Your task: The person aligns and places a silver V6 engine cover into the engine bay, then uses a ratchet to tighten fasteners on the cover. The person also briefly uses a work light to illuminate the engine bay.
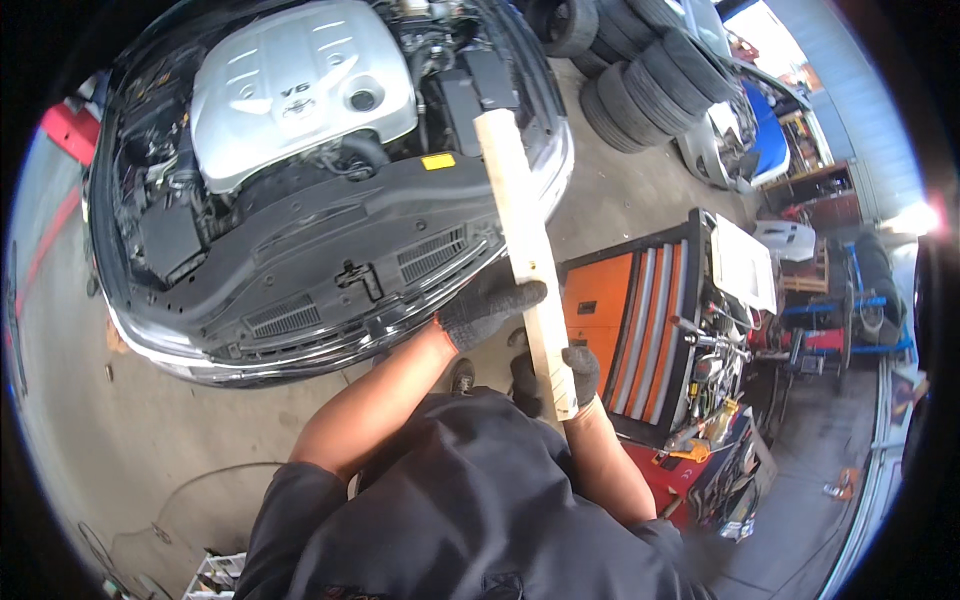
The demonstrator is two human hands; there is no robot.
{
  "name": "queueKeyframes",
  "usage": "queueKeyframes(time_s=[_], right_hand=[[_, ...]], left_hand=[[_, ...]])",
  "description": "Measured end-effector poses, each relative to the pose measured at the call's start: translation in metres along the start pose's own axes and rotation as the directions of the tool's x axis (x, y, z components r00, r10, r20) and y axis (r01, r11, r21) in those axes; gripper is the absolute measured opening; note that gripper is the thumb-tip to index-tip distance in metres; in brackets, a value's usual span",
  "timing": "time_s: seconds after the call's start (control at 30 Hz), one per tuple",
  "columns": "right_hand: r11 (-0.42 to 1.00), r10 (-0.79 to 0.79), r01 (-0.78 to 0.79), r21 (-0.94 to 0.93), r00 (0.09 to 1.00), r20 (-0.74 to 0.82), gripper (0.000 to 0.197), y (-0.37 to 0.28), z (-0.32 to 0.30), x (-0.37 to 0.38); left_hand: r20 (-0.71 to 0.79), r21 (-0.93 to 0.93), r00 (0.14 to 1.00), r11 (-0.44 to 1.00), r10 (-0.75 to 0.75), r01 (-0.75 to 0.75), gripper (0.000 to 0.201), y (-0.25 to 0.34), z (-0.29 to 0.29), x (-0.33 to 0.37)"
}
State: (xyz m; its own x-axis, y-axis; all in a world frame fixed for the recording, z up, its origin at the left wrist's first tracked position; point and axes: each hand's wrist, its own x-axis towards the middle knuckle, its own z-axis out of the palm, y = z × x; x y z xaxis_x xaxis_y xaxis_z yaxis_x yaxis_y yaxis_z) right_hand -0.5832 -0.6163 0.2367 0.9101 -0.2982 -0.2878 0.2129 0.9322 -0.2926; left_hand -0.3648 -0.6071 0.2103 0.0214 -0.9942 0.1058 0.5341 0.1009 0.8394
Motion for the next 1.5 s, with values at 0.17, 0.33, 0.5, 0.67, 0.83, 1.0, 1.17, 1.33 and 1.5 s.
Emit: queueKeyframes(time_s=[0.17, 0.33, 0.5, 0.67, 0.83, 1.0, 1.17, 1.33, 1.5], right_hand=[[0.633, -0.181, -0.249, -0.733, 0.873, -0.453, 0.037, 0.012, 0.026, 0.043], [0.584, -0.103, -0.297, -0.755, 0.896, -0.432, 0.045, 0.035, 0.039, 0.07], [0.77, 0.151, -0.358, -0.528, 0.906, -0.394, 0.058, 0.041, 0.029, 0.07], [0.763, 0.198, -0.384, -0.519, 0.904, -0.378, 0.064, 0.043, 0.023, 0.074], [0.126, -0.066, -0.301, -0.945, 0.948, -0.31, 0.043, 0.031, 0.039, 0.094], [-0.603, -0.403, -0.088, -0.793, 0.891, 0.208, 0.055, 0.027, 0.042, 0.097], [-0.689, -0.441, -0.007, -0.725, 0.798, 0.411, 0.05, 0.023, 0.03, 0.091], [-0.71, -0.47, -0.021, -0.704, 0.758, 0.451, 0.051, 0.026, 0.023, 0.088], [-0.581, -0.484, 0.038, -0.813, 0.787, 0.383, 0.05, 0.03, 0.02, 0.081]], left_hand=[[-0.295, 0.149, 0.955, 0.988, 0.016, 0.03, 0.045, 0.02, -0.047, -0.029], [-0.552, 0.348, 0.822, 0.935, 0.143, 0.071, 0.042, 0.024, -0.074, -0.049], [-0.769, 0.106, 0.635, 0.994, 0.07, 0.019, 0.042, 0.051, -0.137, -0.047], [-0.845, 0.047, 0.53, 0.998, 0.063, -0.043, 0.036, 0.091, -0.193, -0.051], [-0.796, -0.047, 0.589, 0.957, 0.138, -0.288, 0.045, 0.088, -0.191, -0.057], [-0.736, -0.506, 0.677, 0.663, 0.003, -0.552, 0.065, 0.083, -0.199, -0.072], [-0.724, -0.532, 0.68, 0.535, 0.115, -0.656, 0.074, 0.093, -0.207, -0.108], [-0.534, -0.668, 0.804, 0.452, 0.262, -0.591, 0.083, 0.101, -0.194, -0.112], [-0.758, -0.495, 0.651, 0.621, 0.033, -0.608, 0.083, 0.094, -0.172, -0.094]])
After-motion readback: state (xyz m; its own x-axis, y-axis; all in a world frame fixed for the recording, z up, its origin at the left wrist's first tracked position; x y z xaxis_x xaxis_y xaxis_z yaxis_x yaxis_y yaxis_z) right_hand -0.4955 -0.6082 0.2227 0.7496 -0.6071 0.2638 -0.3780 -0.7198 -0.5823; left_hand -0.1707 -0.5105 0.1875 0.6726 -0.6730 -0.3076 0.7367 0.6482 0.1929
